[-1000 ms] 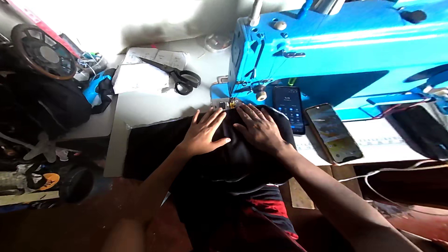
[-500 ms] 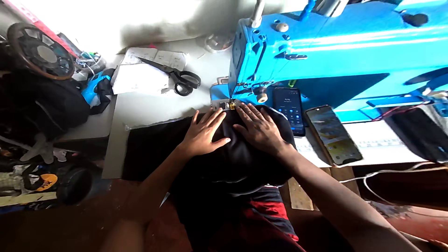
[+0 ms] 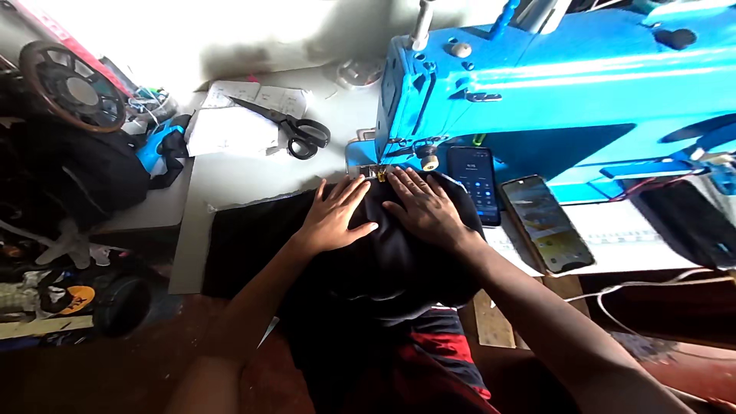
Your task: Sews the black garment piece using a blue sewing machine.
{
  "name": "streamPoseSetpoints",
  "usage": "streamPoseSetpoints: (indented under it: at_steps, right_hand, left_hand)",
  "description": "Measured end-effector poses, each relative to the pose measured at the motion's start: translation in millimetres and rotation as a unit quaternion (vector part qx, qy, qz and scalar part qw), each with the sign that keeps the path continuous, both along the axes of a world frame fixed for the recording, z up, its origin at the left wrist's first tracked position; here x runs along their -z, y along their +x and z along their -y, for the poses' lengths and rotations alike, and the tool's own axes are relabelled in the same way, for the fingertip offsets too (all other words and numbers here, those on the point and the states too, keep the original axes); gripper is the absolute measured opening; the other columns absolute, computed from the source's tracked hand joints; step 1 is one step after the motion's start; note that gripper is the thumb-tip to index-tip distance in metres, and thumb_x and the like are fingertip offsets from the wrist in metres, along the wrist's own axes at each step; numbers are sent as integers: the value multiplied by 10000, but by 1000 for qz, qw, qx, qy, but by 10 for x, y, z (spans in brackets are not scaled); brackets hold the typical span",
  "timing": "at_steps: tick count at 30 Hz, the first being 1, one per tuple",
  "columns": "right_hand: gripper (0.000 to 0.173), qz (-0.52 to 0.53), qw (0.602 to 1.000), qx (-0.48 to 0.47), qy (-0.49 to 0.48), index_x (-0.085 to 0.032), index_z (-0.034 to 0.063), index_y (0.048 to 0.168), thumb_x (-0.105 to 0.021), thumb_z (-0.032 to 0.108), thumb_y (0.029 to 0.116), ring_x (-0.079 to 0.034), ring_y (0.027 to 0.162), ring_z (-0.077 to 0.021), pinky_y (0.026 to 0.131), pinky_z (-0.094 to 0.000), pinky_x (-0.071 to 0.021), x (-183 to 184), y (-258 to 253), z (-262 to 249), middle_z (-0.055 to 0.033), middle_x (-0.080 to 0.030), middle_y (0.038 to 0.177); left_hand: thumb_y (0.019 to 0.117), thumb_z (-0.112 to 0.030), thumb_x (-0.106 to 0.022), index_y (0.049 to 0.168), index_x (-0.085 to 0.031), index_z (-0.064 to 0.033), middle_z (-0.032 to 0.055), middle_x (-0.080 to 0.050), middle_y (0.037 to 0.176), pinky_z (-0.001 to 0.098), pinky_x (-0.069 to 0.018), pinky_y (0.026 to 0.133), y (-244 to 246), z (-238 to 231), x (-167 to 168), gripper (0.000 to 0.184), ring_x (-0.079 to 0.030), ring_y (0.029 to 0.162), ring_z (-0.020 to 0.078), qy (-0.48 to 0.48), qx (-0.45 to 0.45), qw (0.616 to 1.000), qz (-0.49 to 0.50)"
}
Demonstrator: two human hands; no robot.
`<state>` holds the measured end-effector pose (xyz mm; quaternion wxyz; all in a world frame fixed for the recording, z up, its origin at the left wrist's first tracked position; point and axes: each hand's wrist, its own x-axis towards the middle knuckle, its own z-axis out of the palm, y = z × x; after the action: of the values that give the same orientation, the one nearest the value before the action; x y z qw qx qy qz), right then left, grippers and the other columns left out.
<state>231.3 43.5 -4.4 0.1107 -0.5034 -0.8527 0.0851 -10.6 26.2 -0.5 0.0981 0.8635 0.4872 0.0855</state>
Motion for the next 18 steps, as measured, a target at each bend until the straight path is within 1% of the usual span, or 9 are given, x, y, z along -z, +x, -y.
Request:
streamPoseSetpoints:
  at_steps: [3,6,9,11,13,15,16,18]
  right_hand:
    - [701,-3,1000,-7,2,-362,103,1599,-287,563,1076,-309,1543,-292,1238,-575,-212,6,8,-40,-97,-352,1659]
    - [707,-1,1000,-14,11,-362,104,1600,-278,571,1075,-318,1539,-294,1234,-580,-219,28,24,-98,-91,-362,1655]
    - [706,-10,999,-19,25,-385,74,1583,-306,561,1077,-348,1522,-318,1223,-584,-245,19,30,-89,-118,-390,1636]
    - [725,-26,999,-22,22,-387,40,1573,-309,561,1074,-334,1528,-323,1230,-573,-249,-65,4,76,-142,-379,1637]
    - [731,-76,996,-40,17,-379,22,1574,-333,552,1072,-311,1541,-310,1241,-559,-247,-120,-42,382,-147,-352,1650]
    - [746,-104,993,-44,20,-378,11,1572,-351,562,1069,-329,1533,-306,1243,-538,-268,-48,-31,671,-157,-358,1645]
    - [768,-91,994,-41,35,-389,11,1567,-343,588,1062,-351,1523,-306,1235,-537,-283,15,-3,759,-161,-376,1635]
    - [831,-48,996,-47,57,-398,6,1560,-311,649,1041,-374,1511,-315,1222,-547,-293,73,77,827,-174,-395,1621]
  left_hand:
    - [969,-695,-424,1624,-311,-153,22,-287,1691,672,-82,1226,-3,-32,5,858,-219,1573,233,6,1,1000,5]
    - [974,-684,-429,1625,-309,-152,20,-281,1693,662,-76,1231,-2,-51,-12,850,-214,1575,229,3,0,1000,7]
    - [978,-677,-429,1620,-319,-144,28,-295,1687,659,-91,1231,6,-50,-15,841,-235,1569,243,7,-1,1000,5]
    - [977,-681,-426,1622,-314,-144,33,-284,1692,657,-88,1231,12,-52,-28,846,-229,1570,248,3,-2,1000,-3]
    - [974,-691,-441,1623,-307,-143,35,-270,1697,647,-71,1237,-1,-62,-45,860,-207,1577,244,-14,0,1000,-3]
    - [976,-681,-459,1620,-313,-128,53,-287,1689,657,-88,1233,0,-69,-27,861,-230,1571,255,-9,7,1000,8]
    - [979,-667,-460,1620,-311,-124,60,-293,1687,659,-94,1231,0,-72,-15,853,-238,1569,258,-4,8,1000,11]
    - [989,-679,-413,1632,-277,-125,58,-258,1700,642,-79,1241,-10,-74,-11,859,-207,1578,248,-11,10,1000,3]
